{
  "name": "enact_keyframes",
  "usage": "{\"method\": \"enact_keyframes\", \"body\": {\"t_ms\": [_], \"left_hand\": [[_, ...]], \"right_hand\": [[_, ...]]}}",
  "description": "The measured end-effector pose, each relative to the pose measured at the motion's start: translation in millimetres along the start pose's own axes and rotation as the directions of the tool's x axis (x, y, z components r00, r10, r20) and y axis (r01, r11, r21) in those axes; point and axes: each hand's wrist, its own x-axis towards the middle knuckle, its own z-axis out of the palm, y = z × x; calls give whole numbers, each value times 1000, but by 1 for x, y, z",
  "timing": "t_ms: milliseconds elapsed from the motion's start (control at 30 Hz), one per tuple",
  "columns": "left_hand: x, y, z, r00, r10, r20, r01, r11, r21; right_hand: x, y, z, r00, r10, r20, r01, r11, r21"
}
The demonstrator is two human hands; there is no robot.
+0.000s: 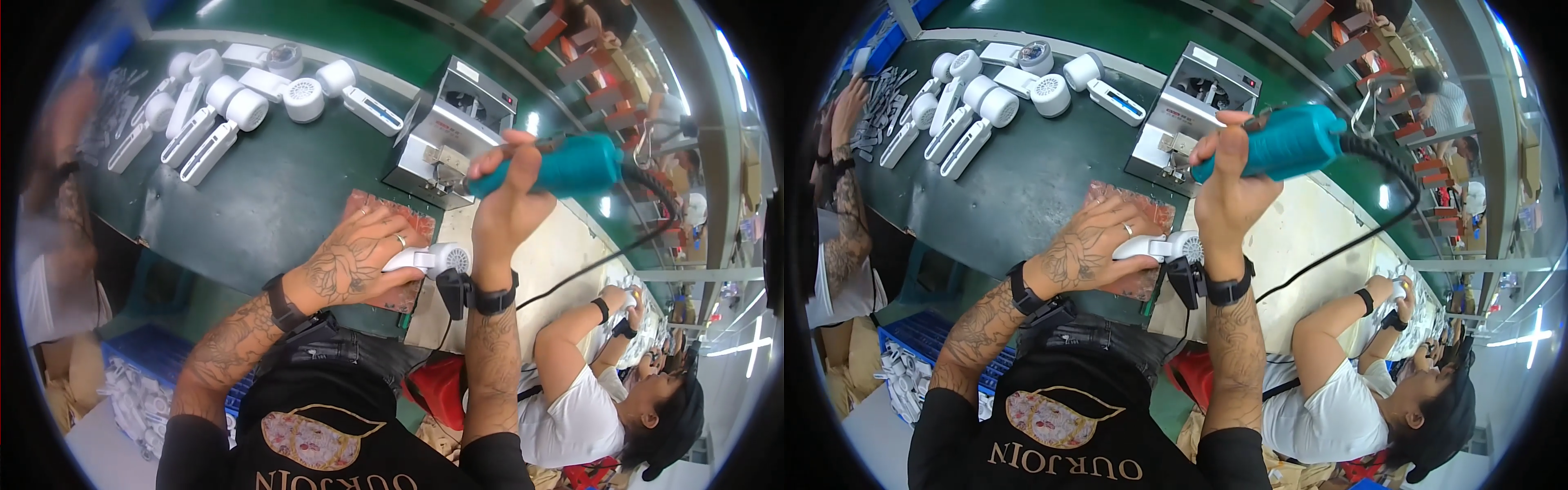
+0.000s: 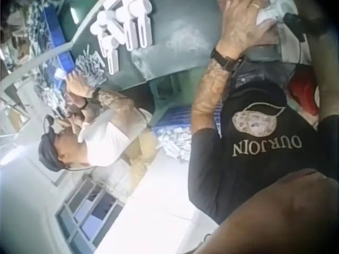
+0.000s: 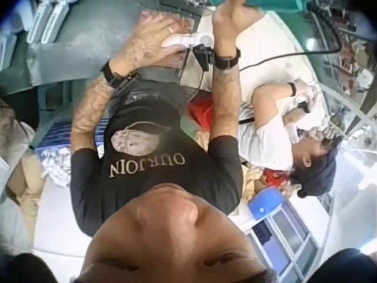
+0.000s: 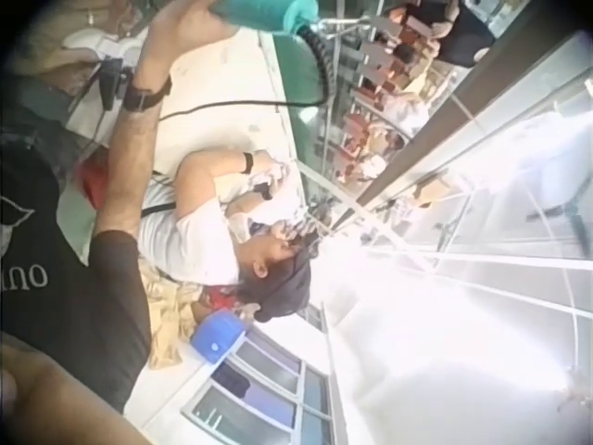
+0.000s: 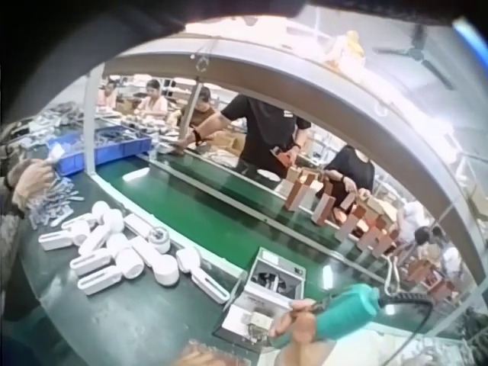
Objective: The person picks up a fan component, places it on a work surface, and drives a screw into it using a power screwdriver before setting it aside and repeating the process.
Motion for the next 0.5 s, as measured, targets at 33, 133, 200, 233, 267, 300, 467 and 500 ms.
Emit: {"method": "enact_keyframes", "body": {"t_ms": [33,133,200,233,267,300,467,500], "left_hand": [[-1,-2,1,1000,1,8,-1,999,-33],[-3,-3,2,1000,-16,-20,15,1000,-9],[-3,-3,2,1000,-17,-26,17,1000,-10],[-2,-2,3,1000,-16,-26,15,1000,-11],[0,-1,4,1000,-15,-21,14,1000,-13],[1,0,5,1000,-17,-21,16,1000,-23],[-1,-4,2,997,-61,42,64,996,-62],[-2,-4,3,998,-60,32,62,997,-43]], "right_hand": [[5,4,4,1000,-11,15,11,1000,-26],[12,16,12,999,-32,36,33,999,-34],[12,22,14,998,-45,41,46,999,-20],[10,25,13,999,-24,44,24,1000,-4],[9,26,11,999,-4,46,3,1000,11],[9,26,9,999,-2,40,2,1000,8],[-10,14,12,983,156,101,-157,988,7],[-16,7,7,983,158,95,-158,987,0]]}}
